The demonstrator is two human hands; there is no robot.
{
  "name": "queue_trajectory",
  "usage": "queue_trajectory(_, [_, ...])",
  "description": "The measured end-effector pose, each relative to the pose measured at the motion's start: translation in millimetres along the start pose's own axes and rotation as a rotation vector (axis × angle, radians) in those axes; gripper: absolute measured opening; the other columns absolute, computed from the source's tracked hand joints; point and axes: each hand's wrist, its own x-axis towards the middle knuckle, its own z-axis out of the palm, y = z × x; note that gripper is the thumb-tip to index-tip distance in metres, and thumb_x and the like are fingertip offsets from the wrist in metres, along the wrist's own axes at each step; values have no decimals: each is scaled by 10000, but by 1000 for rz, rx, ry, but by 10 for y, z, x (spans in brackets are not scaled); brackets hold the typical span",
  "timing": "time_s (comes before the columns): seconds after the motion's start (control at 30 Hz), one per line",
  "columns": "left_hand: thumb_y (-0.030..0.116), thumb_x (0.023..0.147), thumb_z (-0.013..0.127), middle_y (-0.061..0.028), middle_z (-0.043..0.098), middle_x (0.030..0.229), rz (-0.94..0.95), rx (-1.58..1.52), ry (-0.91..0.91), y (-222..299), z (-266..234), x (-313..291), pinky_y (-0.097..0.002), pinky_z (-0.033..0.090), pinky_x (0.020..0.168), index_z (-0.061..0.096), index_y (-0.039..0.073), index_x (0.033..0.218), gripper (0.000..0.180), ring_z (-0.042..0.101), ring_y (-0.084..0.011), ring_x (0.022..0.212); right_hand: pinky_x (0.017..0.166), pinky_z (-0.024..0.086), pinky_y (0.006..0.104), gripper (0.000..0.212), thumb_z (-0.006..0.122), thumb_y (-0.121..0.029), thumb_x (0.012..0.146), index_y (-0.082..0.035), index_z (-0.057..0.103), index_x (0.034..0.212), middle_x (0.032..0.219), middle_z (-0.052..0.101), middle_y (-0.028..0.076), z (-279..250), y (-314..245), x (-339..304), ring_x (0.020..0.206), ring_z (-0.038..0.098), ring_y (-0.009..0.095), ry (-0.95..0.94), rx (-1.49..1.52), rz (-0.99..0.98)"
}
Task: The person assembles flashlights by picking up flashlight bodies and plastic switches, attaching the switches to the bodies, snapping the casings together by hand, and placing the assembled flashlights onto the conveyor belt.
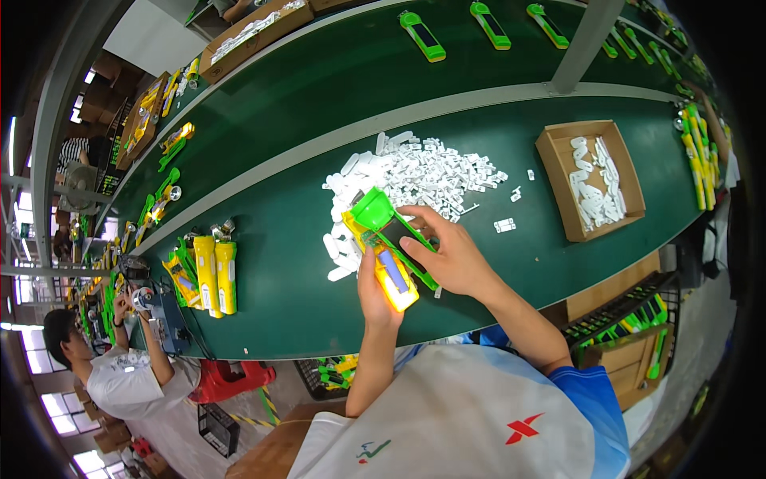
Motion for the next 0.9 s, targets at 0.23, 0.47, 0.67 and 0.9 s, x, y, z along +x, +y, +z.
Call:
queue_trajectory(0.23, [337, 1081, 384, -66, 655, 991, 143, 115, 114, 112, -77, -65, -320, 562, 690, 537, 77, 1229, 335, 666, -163, 814, 752, 534, 286, 373, 660, -137, 915, -25, 599, 1266, 982, 706, 103, -315, 76, 43, 851, 683, 164, 21, 89, -9])
queue_trajectory(0.47, [308, 1065, 447, -46, 632, 868, 209, 179, 183, 212, -211, -89, -292, 554, 617, 542, 96, 1090, 234, 651, -140, 701, 777, 538, 361, 158, 666, -141, 892, -56, 719, 1015, 964, 714, 96, -609, 205, 537, 864, 684, 254, 132, -513, -195])
queue_trajectory(0.67, [294, 1059, 468, -55, 629, 942, 182, 144, 108, 228, -339, -29, -293, 553, 641, 520, 72, 1198, 267, 646, -155, 736, 848, 507, 422, 200, 717, -170, 840, -75, 729, 1015, 953, 705, 103, -184, 133, 1307, 947, 638, 306, -15, -653, -390])
queue_trajectory(0.9, [419, 1062, 416, -63, 637, 832, 115, 98, 108, 285, -330, 74, -293, 549, 607, 552, 81, 1097, 367, 635, -150, 653, 854, 526, 411, 158, 747, -171, 808, -73, 757, 933, 953, 695, 111, 127, 206, 1711, 944, 654, 319, -152, -821, -520])
